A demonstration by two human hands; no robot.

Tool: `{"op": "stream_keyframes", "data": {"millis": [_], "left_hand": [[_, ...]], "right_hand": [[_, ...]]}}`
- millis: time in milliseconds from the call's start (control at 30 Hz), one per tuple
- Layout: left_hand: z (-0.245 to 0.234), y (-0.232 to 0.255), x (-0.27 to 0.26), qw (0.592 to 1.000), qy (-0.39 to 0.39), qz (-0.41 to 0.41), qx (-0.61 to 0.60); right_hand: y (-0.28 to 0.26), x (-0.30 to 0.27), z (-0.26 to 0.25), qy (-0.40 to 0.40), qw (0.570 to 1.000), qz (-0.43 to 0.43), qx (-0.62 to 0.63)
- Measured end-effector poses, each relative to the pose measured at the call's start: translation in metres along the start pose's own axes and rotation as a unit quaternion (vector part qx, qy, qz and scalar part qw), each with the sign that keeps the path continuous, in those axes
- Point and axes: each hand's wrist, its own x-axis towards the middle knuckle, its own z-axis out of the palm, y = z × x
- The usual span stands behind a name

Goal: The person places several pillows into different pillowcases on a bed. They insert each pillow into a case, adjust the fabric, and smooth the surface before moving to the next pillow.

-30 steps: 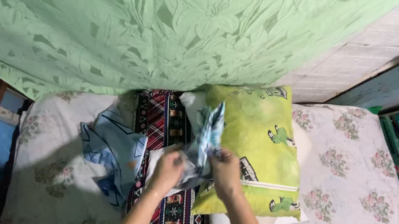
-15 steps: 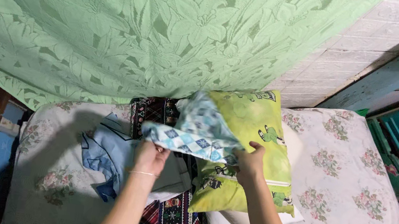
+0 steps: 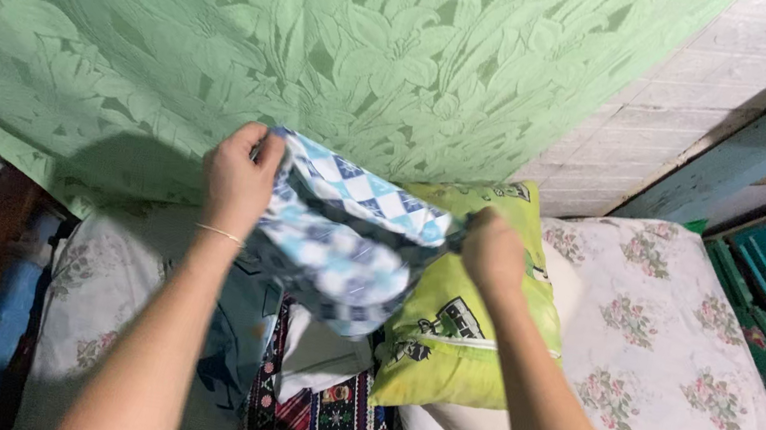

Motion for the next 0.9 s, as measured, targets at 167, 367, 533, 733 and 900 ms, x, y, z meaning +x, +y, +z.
{"op": "stream_keyframes", "data": {"millis": [167,367,533,733,900], "left_hand": [[-0.043,0.022,0.013,0.946,-0.230,0.126,0.193],[-0.027,-0.021,0.024,0.891,-0.162,0.180,0.384],[-0.013,-0.055,0.039,0.891,-0.116,0.094,0.429],[0.016,-0.017,0.074,0.959,-0.030,0.096,0.265],[0.080,0.005,0.072,0.978,0.091,0.179,-0.062]], "right_hand": [[0.015,0.048,-0.044,0.054,0.843,0.200,0.497],[0.031,0.087,-0.092,0.151,0.753,0.135,0.626],[0.052,0.113,-0.159,0.141,0.756,0.102,0.631],[0.071,0.093,-0.248,0.161,0.749,0.003,0.642],[0.056,-0.012,-0.311,0.207,0.762,0.011,0.614]]}}
